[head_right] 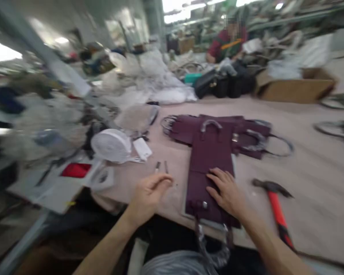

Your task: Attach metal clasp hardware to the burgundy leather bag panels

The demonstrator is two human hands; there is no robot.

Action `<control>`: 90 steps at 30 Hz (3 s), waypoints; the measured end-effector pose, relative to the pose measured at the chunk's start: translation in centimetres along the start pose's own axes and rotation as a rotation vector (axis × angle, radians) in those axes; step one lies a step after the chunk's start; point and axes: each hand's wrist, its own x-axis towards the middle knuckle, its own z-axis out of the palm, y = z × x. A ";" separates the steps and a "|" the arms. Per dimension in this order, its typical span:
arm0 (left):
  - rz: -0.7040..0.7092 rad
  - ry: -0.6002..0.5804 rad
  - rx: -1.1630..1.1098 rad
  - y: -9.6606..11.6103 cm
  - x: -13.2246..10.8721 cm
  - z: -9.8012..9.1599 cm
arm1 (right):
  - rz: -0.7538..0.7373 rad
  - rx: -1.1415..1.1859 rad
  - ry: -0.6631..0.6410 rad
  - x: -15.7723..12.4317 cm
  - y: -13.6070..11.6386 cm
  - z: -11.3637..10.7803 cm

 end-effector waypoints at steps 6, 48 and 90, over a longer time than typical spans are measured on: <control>0.593 0.207 0.761 -7.1 1.6 -2.8 | 0.133 -0.013 -0.061 -4.7 0.1 -1.9; 0.726 -0.005 0.623 -13.7 4.5 5.1 | 0.249 0.050 0.270 -4.3 0.8 0.1; 0.956 -0.093 0.862 -14.3 5.5 7.1 | 0.249 0.043 0.287 -4.3 0.5 0.1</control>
